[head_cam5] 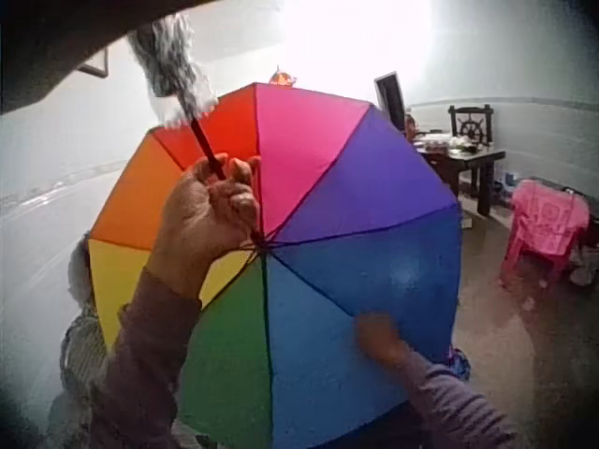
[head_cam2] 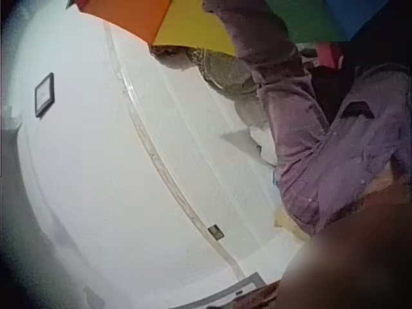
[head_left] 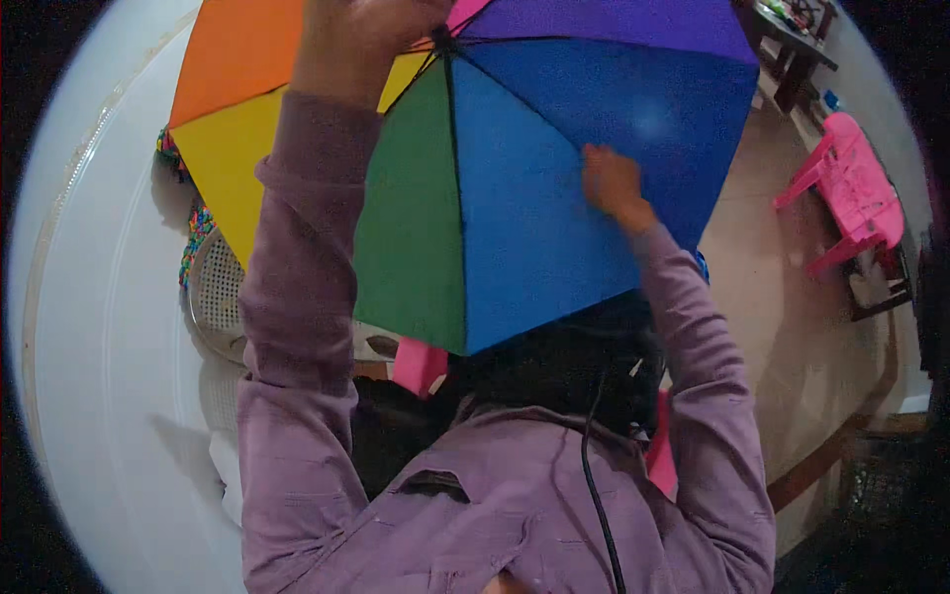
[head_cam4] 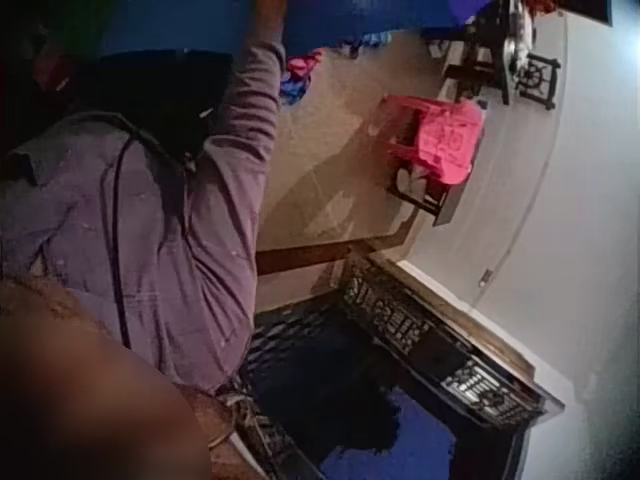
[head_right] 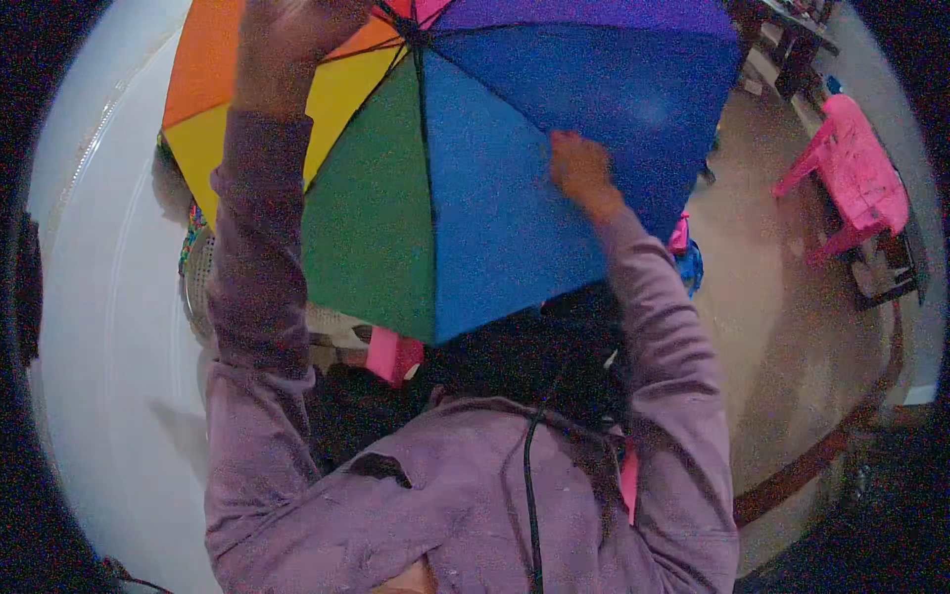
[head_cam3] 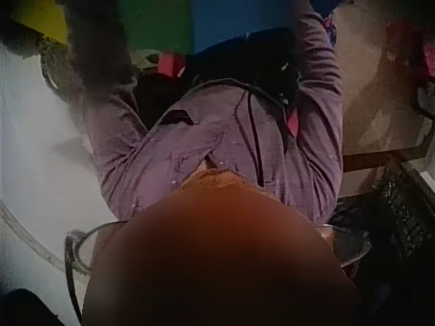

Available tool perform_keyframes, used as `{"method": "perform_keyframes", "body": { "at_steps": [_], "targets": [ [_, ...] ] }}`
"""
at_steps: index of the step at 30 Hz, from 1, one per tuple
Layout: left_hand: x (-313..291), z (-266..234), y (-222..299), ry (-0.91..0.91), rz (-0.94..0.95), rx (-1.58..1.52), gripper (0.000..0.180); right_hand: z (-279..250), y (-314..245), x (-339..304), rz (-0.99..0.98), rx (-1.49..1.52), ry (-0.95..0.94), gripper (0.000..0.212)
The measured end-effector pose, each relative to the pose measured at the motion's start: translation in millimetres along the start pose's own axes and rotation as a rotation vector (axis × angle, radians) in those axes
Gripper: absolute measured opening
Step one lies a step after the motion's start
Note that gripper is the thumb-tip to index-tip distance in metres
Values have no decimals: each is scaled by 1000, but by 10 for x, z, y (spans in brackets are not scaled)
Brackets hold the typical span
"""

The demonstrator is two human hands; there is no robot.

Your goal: Assembling small colorful umbrellas by attaching fabric to the frame.

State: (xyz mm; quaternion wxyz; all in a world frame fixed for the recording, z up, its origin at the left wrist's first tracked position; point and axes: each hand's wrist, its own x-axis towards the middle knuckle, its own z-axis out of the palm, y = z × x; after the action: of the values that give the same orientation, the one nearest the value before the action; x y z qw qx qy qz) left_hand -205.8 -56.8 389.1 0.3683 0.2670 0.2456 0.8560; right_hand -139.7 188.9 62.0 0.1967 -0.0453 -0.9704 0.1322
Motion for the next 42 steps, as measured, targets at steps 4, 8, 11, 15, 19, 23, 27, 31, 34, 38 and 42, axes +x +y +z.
{"method": "perform_keyframes", "body": {
  "at_steps": [4,8,11,15,19,23,27,31,34,38,42],
  "targets": [
    [125,-301,47,64,66,-20,41,-361,236,-225,-82,-84,-30,16],
    [246,-502,-278,110,25,-112,44,-466,474,-754,-109,-108,-115,14],
    [316,-610,-495,163,-20,-202,45,-436,505,-1091,-129,-102,-181,11],
    [417,-882,-763,290,-39,-231,45,-453,465,-1411,-88,-59,-192,8],
    [535,-1068,-1050,376,-49,-204,47,-410,574,-1683,-43,-55,-263,6],
    [506,-1239,-1139,441,-45,-228,50,-467,517,-1751,-37,-47,-307,6],
    [527,-1322,-1255,411,-22,-155,50,-426,526,-1763,-15,-53,-333,6],
    [408,-1499,-1413,392,-73,-53,39,-466,530,-1825,-2,-41,-352,6],
    [-6,-2030,-1584,288,-108,144,27,-522,461,-1842,-1,-31,-359,6],
    [-779,-2206,-1989,509,-342,712,29,-527,536,-1861,12,-30,-369,7],
    [-1198,-2498,-2406,552,-562,1106,37,-533,520,-1839,9,-33,-394,7]
  ]
}}
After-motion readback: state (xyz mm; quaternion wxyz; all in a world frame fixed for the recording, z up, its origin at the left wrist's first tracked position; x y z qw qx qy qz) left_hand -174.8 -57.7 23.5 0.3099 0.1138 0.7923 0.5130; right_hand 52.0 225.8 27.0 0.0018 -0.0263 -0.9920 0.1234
